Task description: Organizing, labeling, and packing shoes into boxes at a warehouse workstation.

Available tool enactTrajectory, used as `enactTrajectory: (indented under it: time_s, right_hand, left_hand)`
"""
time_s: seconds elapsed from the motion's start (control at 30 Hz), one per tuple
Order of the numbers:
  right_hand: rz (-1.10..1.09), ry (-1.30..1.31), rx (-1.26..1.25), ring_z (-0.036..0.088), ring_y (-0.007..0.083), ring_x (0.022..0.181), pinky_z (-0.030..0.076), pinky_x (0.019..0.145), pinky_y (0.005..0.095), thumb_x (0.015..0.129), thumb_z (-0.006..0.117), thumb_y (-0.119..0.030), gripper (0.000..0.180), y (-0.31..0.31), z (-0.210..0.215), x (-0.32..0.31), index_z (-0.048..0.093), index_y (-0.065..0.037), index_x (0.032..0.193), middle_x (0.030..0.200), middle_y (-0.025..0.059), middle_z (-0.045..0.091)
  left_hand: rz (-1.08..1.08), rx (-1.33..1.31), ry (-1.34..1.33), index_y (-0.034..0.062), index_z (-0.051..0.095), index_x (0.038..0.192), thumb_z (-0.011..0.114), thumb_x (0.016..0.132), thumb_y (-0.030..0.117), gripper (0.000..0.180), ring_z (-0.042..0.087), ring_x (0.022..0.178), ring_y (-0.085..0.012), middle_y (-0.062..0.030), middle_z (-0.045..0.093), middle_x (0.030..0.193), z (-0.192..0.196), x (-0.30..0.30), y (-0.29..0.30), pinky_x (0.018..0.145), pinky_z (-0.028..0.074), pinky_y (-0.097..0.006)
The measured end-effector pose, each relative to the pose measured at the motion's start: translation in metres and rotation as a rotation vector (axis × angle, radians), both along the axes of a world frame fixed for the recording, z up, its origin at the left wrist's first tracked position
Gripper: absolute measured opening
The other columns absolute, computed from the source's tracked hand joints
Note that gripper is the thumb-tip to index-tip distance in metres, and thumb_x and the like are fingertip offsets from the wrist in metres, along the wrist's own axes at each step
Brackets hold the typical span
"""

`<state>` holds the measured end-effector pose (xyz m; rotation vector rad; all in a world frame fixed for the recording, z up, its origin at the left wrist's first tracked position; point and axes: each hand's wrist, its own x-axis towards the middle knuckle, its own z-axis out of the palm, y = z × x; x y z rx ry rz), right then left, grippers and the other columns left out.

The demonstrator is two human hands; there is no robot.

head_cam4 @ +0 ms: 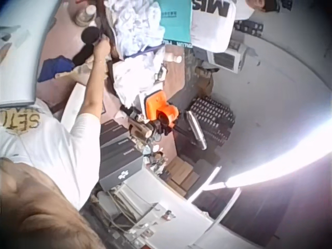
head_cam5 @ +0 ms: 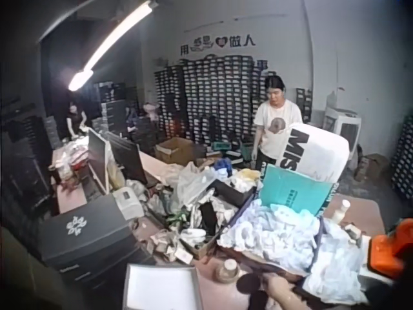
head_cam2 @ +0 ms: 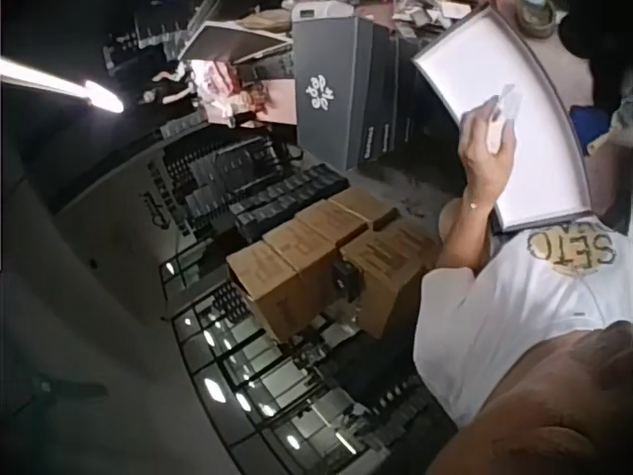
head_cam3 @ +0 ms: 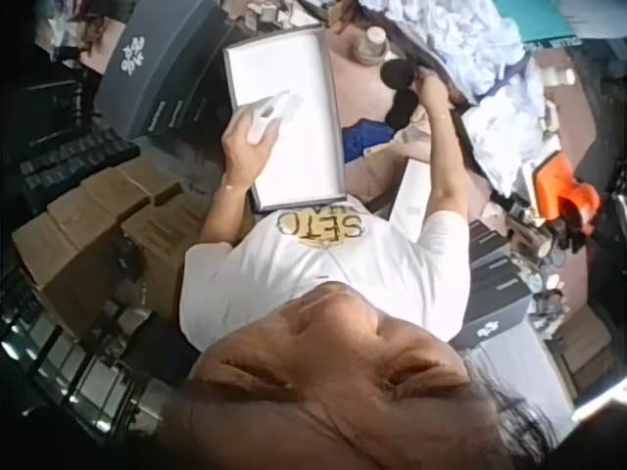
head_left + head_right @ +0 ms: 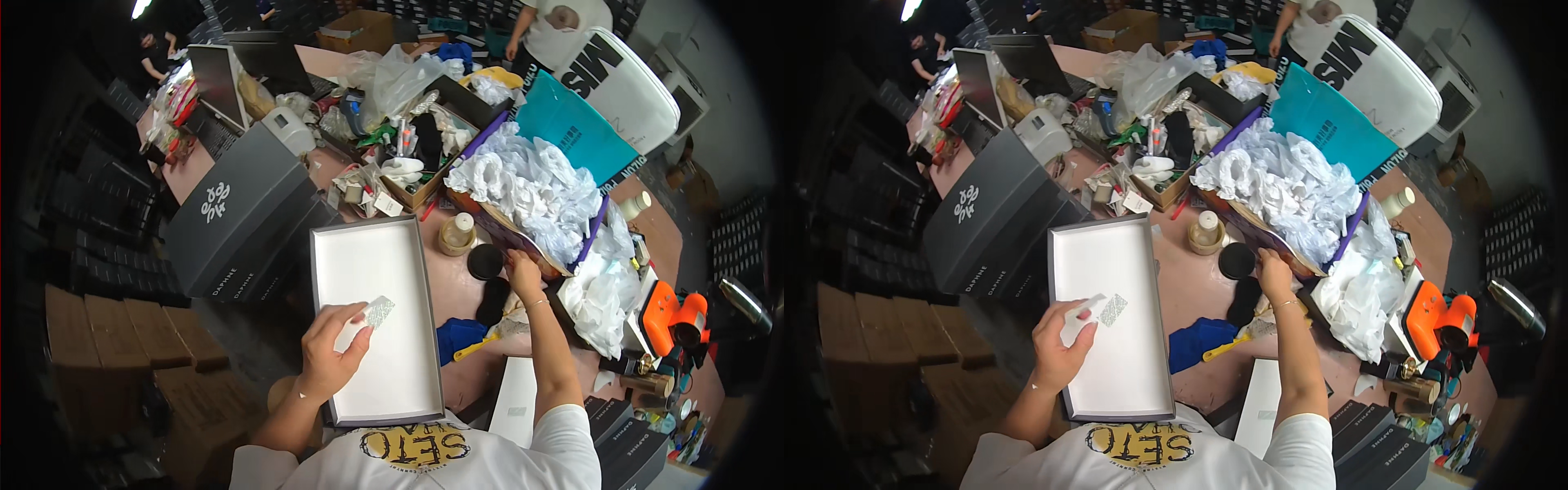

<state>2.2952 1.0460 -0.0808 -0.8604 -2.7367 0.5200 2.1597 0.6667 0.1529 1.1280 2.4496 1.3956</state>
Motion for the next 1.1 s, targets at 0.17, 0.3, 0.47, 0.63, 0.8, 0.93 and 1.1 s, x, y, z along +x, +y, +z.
enactTrajectory:
  time_s: [0.17, 0.3, 0.47, 0.63, 0.8, 0.93, 1.1]
  right_hand:
    - [-0.026, -0.336, 0.071, 0.065, 0.0362, 0.084, 0.053, 0.07, 0.0456, 0.079, 0.065, -0.015, 0.032, 0.001, -0.033, 0.0, 0.062, -0.011, 0.11, 0.098, 0.017, 0.058]
    - [0.005, -0.444, 0.149, 0.065, 0.0379, 0.081, 0.053, 0.068, 0.0452, 0.081, 0.062, -0.016, 0.039, 0.016, -0.06, 0.033, 0.055, -0.014, 0.119, 0.099, 0.0199, 0.056]
    - [-0.028, -0.415, 0.182, 0.064, 0.0393, 0.079, 0.053, 0.066, 0.0462, 0.081, 0.061, -0.011, 0.035, 0.02, -0.046, 0.043, 0.046, -0.011, 0.113, 0.102, 0.0217, 0.056]
    - [-0.029, 0.01, 0.08, 0.065, 0.0362, 0.077, 0.053, 0.069, 0.0422, 0.074, 0.072, -0.021, 0.047, -0.008, 0.024, 0.027, 0.048, -0.006, 0.112, 0.098, 0.0201, 0.06]
    - [0.136, 0.603, -0.906, 0.059, 0.0132, 0.094, 0.048, 0.081, 0.0241, 0.079, 0.072, -0.003, 0.052, -0.097, 0.201, -0.008, 0.048, 0.004, 0.124, 0.105, 0.0068, 0.06]
    - [0.638, 0.482, -0.342, 0.057, 0.0227, 0.094, 0.048, 0.079, 0.0307, 0.072, 0.077, -0.007, 0.052, -0.16, 0.283, -0.061, 0.057, -0.004, 0.12, 0.113, 0.0117, 0.056]
    - [0.686, 0.167, 0.028, 0.063, 0.0297, 0.086, 0.051, 0.072, 0.0368, 0.073, 0.074, -0.014, 0.048, -0.175, 0.242, -0.111, 0.058, -0.008, 0.118, 0.109, 0.0113, 0.059]
  left_hand:
    - [0.267, -0.056, 0.271, -0.0013, 0.042, 0.133, 0.067, 0.075, -0.003, 0.063, 0.043, 0.124, -0.0314, -0.0193, 0.042, 0.134, -0.006, -0.01, -0.016, 0.101, 0.038, -0.041]
    - [0.307, 0.138, -0.184, -0.0012, 0.029, 0.14, 0.064, 0.079, 0.0, 0.07, 0.039, 0.129, -0.0362, -0.0197, 0.033, 0.142, -0.042, -0.016, -0.035, 0.101, 0.039, -0.043]
    - [0.212, 0.236, -0.41, 0.0007, 0.019, 0.144, 0.058, 0.081, -0.003, 0.074, 0.038, 0.13, -0.0354, -0.0212, 0.03, 0.145, -0.053, -0.021, -0.04, 0.102, 0.039, -0.045]
    - [0.214, 0.292, -0.442, -0.0002, 0.018, 0.144, 0.061, 0.08, 0.001, 0.077, 0.046, 0.125, -0.0334, -0.0255, 0.036, 0.14, -0.053, -0.019, -0.051, 0.099, 0.044, -0.039]
    - [0.251, 0.136, -0.28, -0.0013, 0.022, 0.142, 0.061, 0.078, 0.002, 0.075, 0.057, 0.113, -0.0367, -0.0306, 0.05, 0.126, -0.054, -0.021, -0.063, 0.093, 0.048, -0.04]
    - [0.231, 0.108, -0.235, -0.0003, 0.022, 0.143, 0.059, 0.078, 0.002, 0.074, 0.06, 0.108, -0.0365, -0.0308, 0.055, 0.12, -0.043, -0.026, -0.061, 0.091, 0.049, -0.039]
    - [0.181, 0.165, -0.227, 0.0002, 0.023, 0.143, 0.057, 0.078, 0.0, 0.073, 0.062, 0.107, -0.0354, -0.0299, 0.056, 0.12, -0.042, -0.027, -0.056, 0.09, 0.05, -0.038]
